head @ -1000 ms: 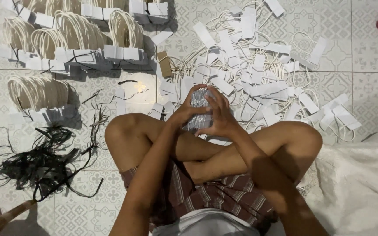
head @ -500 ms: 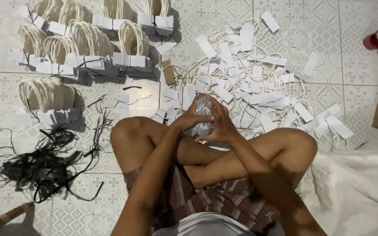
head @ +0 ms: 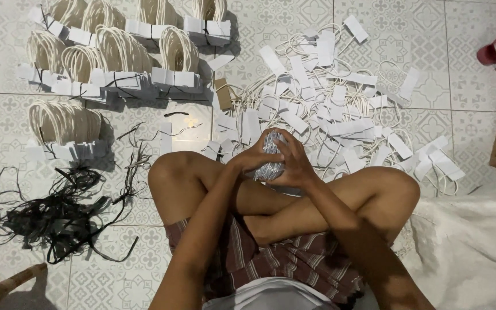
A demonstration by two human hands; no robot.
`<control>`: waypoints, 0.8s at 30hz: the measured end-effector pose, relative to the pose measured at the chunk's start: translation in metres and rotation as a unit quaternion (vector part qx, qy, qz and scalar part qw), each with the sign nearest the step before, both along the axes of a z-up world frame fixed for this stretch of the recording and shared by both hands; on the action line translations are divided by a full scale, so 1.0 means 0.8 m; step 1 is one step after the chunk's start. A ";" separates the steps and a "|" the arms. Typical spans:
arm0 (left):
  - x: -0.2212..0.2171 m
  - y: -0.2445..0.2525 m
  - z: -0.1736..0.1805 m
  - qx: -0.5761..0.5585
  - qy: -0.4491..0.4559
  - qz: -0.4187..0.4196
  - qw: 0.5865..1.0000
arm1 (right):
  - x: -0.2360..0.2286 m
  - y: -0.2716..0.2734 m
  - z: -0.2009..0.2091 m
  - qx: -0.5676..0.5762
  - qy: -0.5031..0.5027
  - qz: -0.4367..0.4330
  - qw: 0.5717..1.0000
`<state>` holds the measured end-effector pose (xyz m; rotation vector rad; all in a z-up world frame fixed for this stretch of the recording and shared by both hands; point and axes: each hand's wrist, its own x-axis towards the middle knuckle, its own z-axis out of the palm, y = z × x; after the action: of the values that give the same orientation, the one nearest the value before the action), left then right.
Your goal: The person sits on the floor and repeatedly picks up white cables and small white paper tags. They wrap the tags around the coiled cables to bundle them, then place the finished bundles aside. The process is repeated continuously with materials from a pile on the floor.
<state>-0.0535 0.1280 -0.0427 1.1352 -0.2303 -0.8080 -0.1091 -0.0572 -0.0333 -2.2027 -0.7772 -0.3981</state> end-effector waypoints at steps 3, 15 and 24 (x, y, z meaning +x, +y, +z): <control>0.002 0.002 -0.014 0.011 0.007 0.043 0.999 | 0.003 0.011 0.019 0.012 0.004 0.006 1.000; 0.096 0.059 -0.022 -0.193 0.094 0.320 0.923 | 0.049 -0.090 0.104 -0.009 0.197 -0.149 0.969; 0.055 0.067 0.029 -0.067 0.036 0.429 0.900 | 0.041 -0.039 0.092 -0.070 0.335 -0.157 0.926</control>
<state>-0.0093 0.1813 -0.0195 0.9382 0.2728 -0.0392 -0.0762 -0.0888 0.0400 -2.3756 -0.0795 0.2730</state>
